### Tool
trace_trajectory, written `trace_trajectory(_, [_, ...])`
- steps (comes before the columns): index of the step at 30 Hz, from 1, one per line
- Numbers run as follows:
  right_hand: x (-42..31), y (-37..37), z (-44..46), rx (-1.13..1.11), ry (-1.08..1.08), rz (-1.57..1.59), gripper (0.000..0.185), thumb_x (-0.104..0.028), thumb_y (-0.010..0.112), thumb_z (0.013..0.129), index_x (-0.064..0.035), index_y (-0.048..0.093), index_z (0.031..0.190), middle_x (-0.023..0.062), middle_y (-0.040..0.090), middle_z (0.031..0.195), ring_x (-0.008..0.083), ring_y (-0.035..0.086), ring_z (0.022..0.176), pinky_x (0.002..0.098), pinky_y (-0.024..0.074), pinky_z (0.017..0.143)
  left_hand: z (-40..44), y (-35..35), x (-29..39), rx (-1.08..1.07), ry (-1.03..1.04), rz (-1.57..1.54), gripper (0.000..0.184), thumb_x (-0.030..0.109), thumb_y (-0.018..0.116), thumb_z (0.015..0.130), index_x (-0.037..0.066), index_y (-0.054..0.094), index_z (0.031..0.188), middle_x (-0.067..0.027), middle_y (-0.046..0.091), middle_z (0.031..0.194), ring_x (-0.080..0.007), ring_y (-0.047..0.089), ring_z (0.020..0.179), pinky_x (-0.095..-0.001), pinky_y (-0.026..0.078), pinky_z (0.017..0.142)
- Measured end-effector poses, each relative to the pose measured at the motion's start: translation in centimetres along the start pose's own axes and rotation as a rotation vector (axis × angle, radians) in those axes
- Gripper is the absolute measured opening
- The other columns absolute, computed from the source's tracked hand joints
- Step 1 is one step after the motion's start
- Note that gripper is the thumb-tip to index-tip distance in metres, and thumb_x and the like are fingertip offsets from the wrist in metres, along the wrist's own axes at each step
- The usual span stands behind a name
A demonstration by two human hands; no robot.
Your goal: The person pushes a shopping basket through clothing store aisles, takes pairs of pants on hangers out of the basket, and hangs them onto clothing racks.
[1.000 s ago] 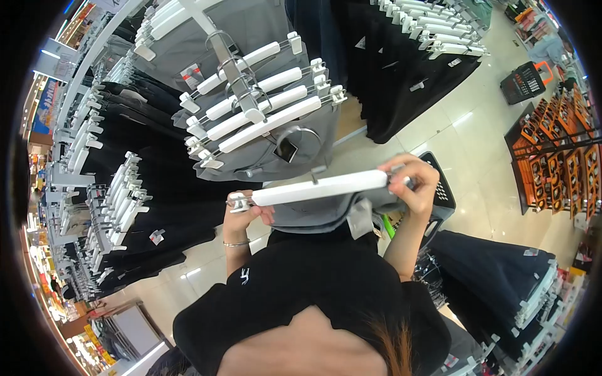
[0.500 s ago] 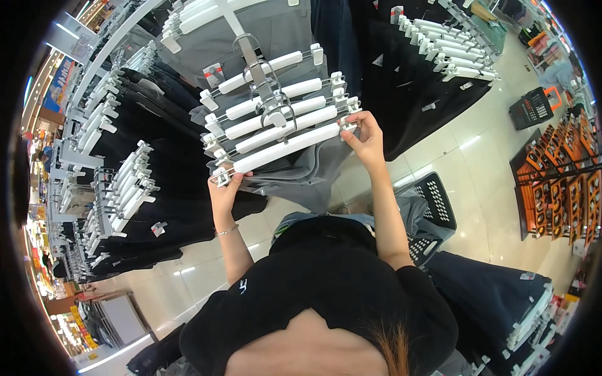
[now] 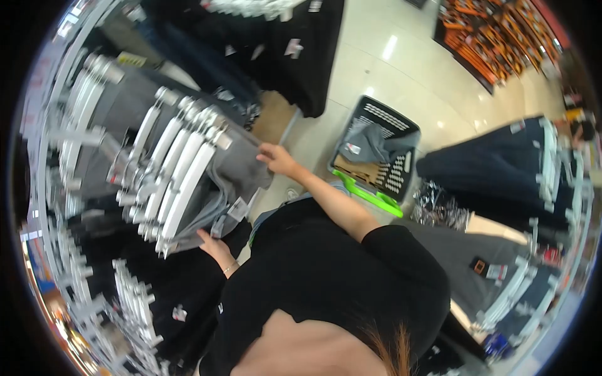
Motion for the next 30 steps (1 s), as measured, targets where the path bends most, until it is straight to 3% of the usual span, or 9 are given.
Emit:
trace_trajectory(4, [5.2,-3.1,-2.9,0.04,0.063,0.277,0.01,-0.004,0.052,0.081,0.0021,0.054,0.088,0.0072,0.058,0.082,0.0141,0.056,0.08,0.0246,0.0435,0.073,0.4,0.0,-3.9,-0.16,-0.338,-0.394,0.084,0.062,0.037,0.075,-0.002,0.022,0.127,-0.0125,0.021,0.135,-0.0263,0.023,0.123,-0.0399,0.017,0.103])
trace_trajectory(7, [8.6,-7.5,-6.3,0.166,0.273,0.213,0.011,0.002,0.046,0.081,0.0033,0.053,0.089,0.0092,0.059,0.082,0.0147,0.058,0.08,0.0256,0.0461,0.072,0.6,-1.0,-7.0,-0.22,-0.375,-0.328,0.083,0.062,0.039,0.075,-0.001,0.023,0.127,-0.0111,0.021,0.136,-0.0245,0.022,0.124,-0.0391,0.018,0.102])
trace_trajectory(9, [10.9,-10.8,-9.2,0.345,0.33,0.237,0.011,0.002,0.045,0.081,0.0035,0.053,0.089,0.0096,0.059,0.08,0.0151,0.058,0.078,0.0259,0.0466,0.07,-0.8,-3.3,-9.2,0.092,-0.547,0.159,0.072,0.057,0.039,0.08,0.001,0.03,0.125,-0.0102,0.031,0.131,-0.0219,0.029,0.12,-0.0369,0.022,0.099])
trace_trajectory(13, [16.4,-17.8,-16.2,0.56,0.561,-0.039,0.01,-0.007,0.048,0.081,0.0028,0.051,0.082,0.0091,0.06,0.071,0.0147,0.058,0.07,0.0271,0.0459,0.063,-3.8,-5.0,-15.9,0.147,-1.026,0.353,0.043,0.04,0.036,0.085,0.006,0.045,0.11,-0.0069,0.052,0.111,-0.0207,0.05,0.101,-0.0353,0.033,0.086])
trace_trajectory(16, [23.5,-21.7,-21.3,0.639,0.694,-0.199,0.015,-0.012,0.048,0.081,0.0031,0.051,0.084,0.0103,0.06,0.071,0.0166,0.057,0.064,0.0286,0.0449,0.059,-5.7,3.1,-18.2,-0.474,-1.203,0.59,0.034,0.036,0.042,0.083,0.009,0.048,0.103,-0.0077,0.055,0.105,-0.0191,0.053,0.094,-0.0337,0.037,0.079])
trace_trajectory(20, [29.0,-26.1,-24.6,0.788,0.956,-0.251,0.028,-0.019,0.053,0.078,0.0023,0.05,0.094,0.0159,0.059,0.079,0.0227,0.059,0.074,0.0316,0.0455,0.068,-7.5,15.5,-22.3,-0.892,-0.673,0.705,0.02,0.02,0.045,0.085,0.001,0.052,0.087,-0.0081,0.059,0.082,-0.0148,0.056,0.076,-0.0282,0.042,0.071])
trace_trajectory(26, [42.3,-30.3,-23.7,0.81,1.063,-0.205,0.049,-0.018,0.058,0.071,0.0027,0.036,0.11,0.0203,0.052,0.101,0.0293,0.053,0.094,0.0349,0.0409,0.083,-16.4,29.3,-29.7,-1.284,-0.312,0.814,0.044,0.021,0.055,0.08,-0.005,0.038,0.112,-0.0205,0.047,0.108,-0.0275,0.048,0.098,-0.0362,0.037,0.085])
trace_trajectory(28, [45.9,-31.0,-21.8,0.751,0.98,-0.331,0.066,-0.018,0.061,0.067,0.0043,0.027,0.119,0.0251,0.038,0.117,0.0324,0.038,0.112,0.0351,0.0324,0.093,-19.0,30.4,-32.6,-1.456,-0.144,0.984,0.067,0.023,0.057,0.077,-0.005,0.02,0.126,-0.0266,0.036,0.12,-0.0378,0.037,0.11,-0.042,0.028,0.093])
trace_trajectory(30, [50.7,-32.3,-20.9,0.76,0.934,-0.32,0.084,-0.019,0.065,0.063,0.0051,0.015,0.126,0.0261,0.021,0.128,0.0345,0.02,0.122,0.0348,0.0216,0.101,-20.6,29.9,-35.4,-1.466,-0.12,1.058,0.072,0.02,0.056,0.076,-0.005,0.013,0.128,-0.0277,0.029,0.123,-0.0387,0.031,0.114,-0.0434,0.023,0.095])
Point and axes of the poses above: each hand's wrist, its own z-axis towards the middle knuckle, its own y-axis out of the palm, x = y × z, the point moved 6 cm from there along z, towards the middle knuckle
